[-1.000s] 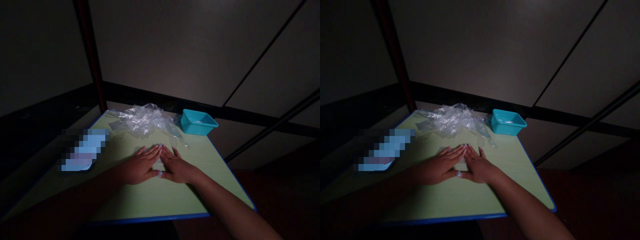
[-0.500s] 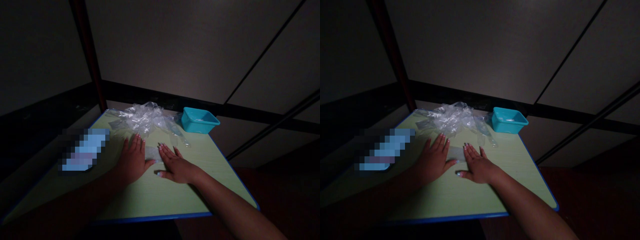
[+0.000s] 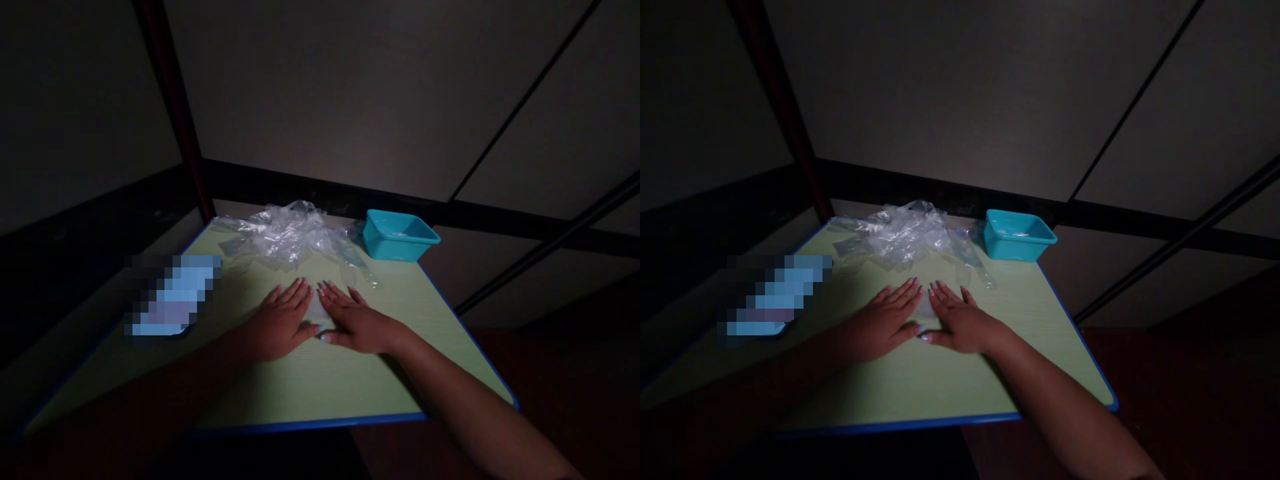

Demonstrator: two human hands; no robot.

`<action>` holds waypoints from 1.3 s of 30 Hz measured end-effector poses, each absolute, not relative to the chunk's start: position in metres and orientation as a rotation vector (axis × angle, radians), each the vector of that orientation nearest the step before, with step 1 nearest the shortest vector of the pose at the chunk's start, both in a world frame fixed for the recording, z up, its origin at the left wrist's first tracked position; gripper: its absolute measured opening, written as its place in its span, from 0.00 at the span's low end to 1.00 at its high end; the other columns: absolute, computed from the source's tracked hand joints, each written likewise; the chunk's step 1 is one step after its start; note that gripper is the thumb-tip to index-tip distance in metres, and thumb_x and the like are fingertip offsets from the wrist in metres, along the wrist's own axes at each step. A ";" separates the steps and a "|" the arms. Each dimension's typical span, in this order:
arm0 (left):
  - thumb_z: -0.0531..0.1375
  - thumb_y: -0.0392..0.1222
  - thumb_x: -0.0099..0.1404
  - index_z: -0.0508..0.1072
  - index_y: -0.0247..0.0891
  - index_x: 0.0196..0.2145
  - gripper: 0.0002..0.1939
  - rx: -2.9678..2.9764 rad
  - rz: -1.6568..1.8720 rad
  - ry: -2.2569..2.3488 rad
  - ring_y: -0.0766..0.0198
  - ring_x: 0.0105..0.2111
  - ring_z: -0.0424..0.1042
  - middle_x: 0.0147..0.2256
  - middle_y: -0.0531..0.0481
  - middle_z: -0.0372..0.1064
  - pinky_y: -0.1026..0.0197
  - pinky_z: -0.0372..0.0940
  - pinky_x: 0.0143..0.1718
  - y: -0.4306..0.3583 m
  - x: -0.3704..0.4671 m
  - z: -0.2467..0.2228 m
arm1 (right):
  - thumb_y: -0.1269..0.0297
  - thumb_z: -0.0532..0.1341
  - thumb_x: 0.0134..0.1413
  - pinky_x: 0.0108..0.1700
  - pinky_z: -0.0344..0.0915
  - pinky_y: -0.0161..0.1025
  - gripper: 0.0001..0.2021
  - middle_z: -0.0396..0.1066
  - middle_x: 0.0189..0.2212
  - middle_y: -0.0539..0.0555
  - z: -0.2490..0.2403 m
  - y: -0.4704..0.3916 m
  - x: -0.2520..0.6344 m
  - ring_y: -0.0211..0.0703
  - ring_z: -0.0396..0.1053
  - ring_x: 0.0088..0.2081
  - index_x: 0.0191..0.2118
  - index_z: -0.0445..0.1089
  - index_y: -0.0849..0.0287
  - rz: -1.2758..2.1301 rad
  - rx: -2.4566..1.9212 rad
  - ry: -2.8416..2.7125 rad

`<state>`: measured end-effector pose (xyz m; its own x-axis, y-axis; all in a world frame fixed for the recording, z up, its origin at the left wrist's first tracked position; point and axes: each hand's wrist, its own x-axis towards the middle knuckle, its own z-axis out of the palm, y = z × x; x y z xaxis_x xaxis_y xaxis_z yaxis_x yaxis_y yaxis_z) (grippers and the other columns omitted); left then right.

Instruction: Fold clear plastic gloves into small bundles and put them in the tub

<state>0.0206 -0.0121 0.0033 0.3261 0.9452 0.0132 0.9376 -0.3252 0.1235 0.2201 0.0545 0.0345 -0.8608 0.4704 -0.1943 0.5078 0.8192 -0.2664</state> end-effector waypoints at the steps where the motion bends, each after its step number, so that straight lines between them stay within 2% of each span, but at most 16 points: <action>1: 0.41 0.60 0.68 0.48 0.31 0.65 0.37 2.484 0.121 1.764 0.51 0.66 0.37 0.65 0.36 0.37 0.44 0.40 0.62 -0.012 0.020 0.003 | 0.45 0.52 0.59 0.62 0.33 0.63 0.40 0.34 0.66 0.67 0.038 0.057 0.223 0.54 0.32 0.67 0.67 0.40 0.66 -0.471 0.769 2.908; 5: 0.40 0.60 0.68 0.47 0.30 0.65 0.37 2.472 0.094 1.749 0.52 0.66 0.36 0.65 0.37 0.36 0.45 0.39 0.62 -0.013 0.020 0.005 | 0.52 0.51 0.62 0.62 0.43 0.57 0.24 0.48 0.64 0.62 0.051 0.066 0.237 0.53 0.45 0.65 0.57 0.65 0.60 -0.403 0.728 3.013; 8: 0.40 0.60 0.68 0.46 0.31 0.65 0.37 2.445 0.072 1.746 0.52 0.66 0.35 0.66 0.38 0.34 0.45 0.39 0.62 -0.013 0.021 0.008 | 0.54 0.52 0.62 0.62 0.47 0.52 0.19 0.58 0.60 0.60 0.055 0.067 0.242 0.51 0.50 0.63 0.49 0.72 0.59 -0.347 0.625 3.049; 12: 0.41 0.60 0.68 0.47 0.30 0.65 0.37 2.434 0.072 1.747 0.52 0.66 0.35 0.66 0.37 0.35 0.45 0.39 0.62 -0.013 0.022 0.009 | 0.57 0.56 0.60 0.62 0.47 0.52 0.16 0.63 0.58 0.59 0.056 0.063 0.241 0.50 0.48 0.64 0.49 0.72 0.58 -0.354 0.549 3.073; 19: 0.43 0.58 0.68 0.49 0.31 0.64 0.35 2.467 0.115 1.751 0.50 0.65 0.39 0.65 0.35 0.37 0.43 0.41 0.61 -0.013 0.021 0.007 | 0.59 0.57 0.59 0.63 0.43 0.55 0.14 0.60 0.60 0.56 0.055 0.060 0.236 0.50 0.44 0.65 0.48 0.72 0.54 -0.437 0.559 3.078; 23: 0.44 0.58 0.67 0.49 0.32 0.64 0.35 2.455 0.111 1.741 0.50 0.65 0.39 0.65 0.36 0.37 0.44 0.42 0.61 -0.013 0.021 0.009 | 0.58 0.58 0.59 0.63 0.42 0.56 0.15 0.55 0.62 0.57 0.053 0.059 0.232 0.50 0.42 0.66 0.48 0.72 0.56 -0.477 0.503 3.067; 26: 0.47 0.56 0.67 0.49 0.34 0.65 0.35 2.437 0.139 1.747 0.51 0.65 0.40 0.65 0.37 0.38 0.43 0.42 0.61 -0.011 0.020 0.010 | 0.59 0.57 0.59 0.63 0.39 0.60 0.16 0.57 0.61 0.58 0.051 0.059 0.230 0.51 0.46 0.65 0.51 0.70 0.55 -0.553 0.518 3.054; 30: 0.49 0.47 0.67 0.53 0.35 0.63 0.29 2.405 0.280 1.767 0.54 0.64 0.48 0.64 0.39 0.47 0.43 0.45 0.60 -0.004 0.016 0.007 | 0.60 0.58 0.59 0.63 0.37 0.61 0.16 0.64 0.57 0.57 0.049 0.064 0.232 0.49 0.55 0.62 0.53 0.69 0.52 -0.765 0.576 3.126; 33: 0.48 0.39 0.67 0.61 0.37 0.59 0.23 2.347 0.437 1.738 0.57 0.62 0.54 0.61 0.42 0.56 0.45 0.48 0.59 0.003 0.011 0.006 | 0.58 0.58 0.59 0.63 0.42 0.57 0.16 0.69 0.52 0.56 0.046 0.067 0.234 0.47 0.63 0.56 0.51 0.70 0.52 -1.008 0.663 3.229; 35: 0.48 0.38 0.67 0.68 0.38 0.53 0.20 2.305 0.589 1.684 0.57 0.58 0.60 0.56 0.44 0.64 0.49 0.53 0.57 0.007 0.007 0.008 | 0.56 0.58 0.58 0.60 0.52 0.54 0.15 0.72 0.49 0.56 0.044 0.070 0.234 0.47 0.68 0.52 0.48 0.73 0.54 -1.207 0.755 3.278; 37: 0.48 0.41 0.67 0.74 0.38 0.44 0.16 2.223 0.733 1.630 0.57 0.49 0.69 0.46 0.45 0.73 0.54 0.60 0.49 0.008 0.003 0.012 | 0.55 0.59 0.57 0.54 0.61 0.50 0.15 0.74 0.45 0.57 0.042 0.072 0.234 0.48 0.71 0.48 0.44 0.76 0.56 -1.414 0.881 3.294; 39: 0.49 0.46 0.66 0.75 0.36 0.34 0.17 2.089 0.838 1.598 0.59 0.36 0.73 0.33 0.48 0.76 0.60 0.64 0.37 0.009 0.001 0.016 | 0.54 0.61 0.54 0.50 0.65 0.47 0.14 0.75 0.43 0.58 0.042 0.075 0.233 0.48 0.72 0.45 0.39 0.77 0.57 -1.609 1.006 3.287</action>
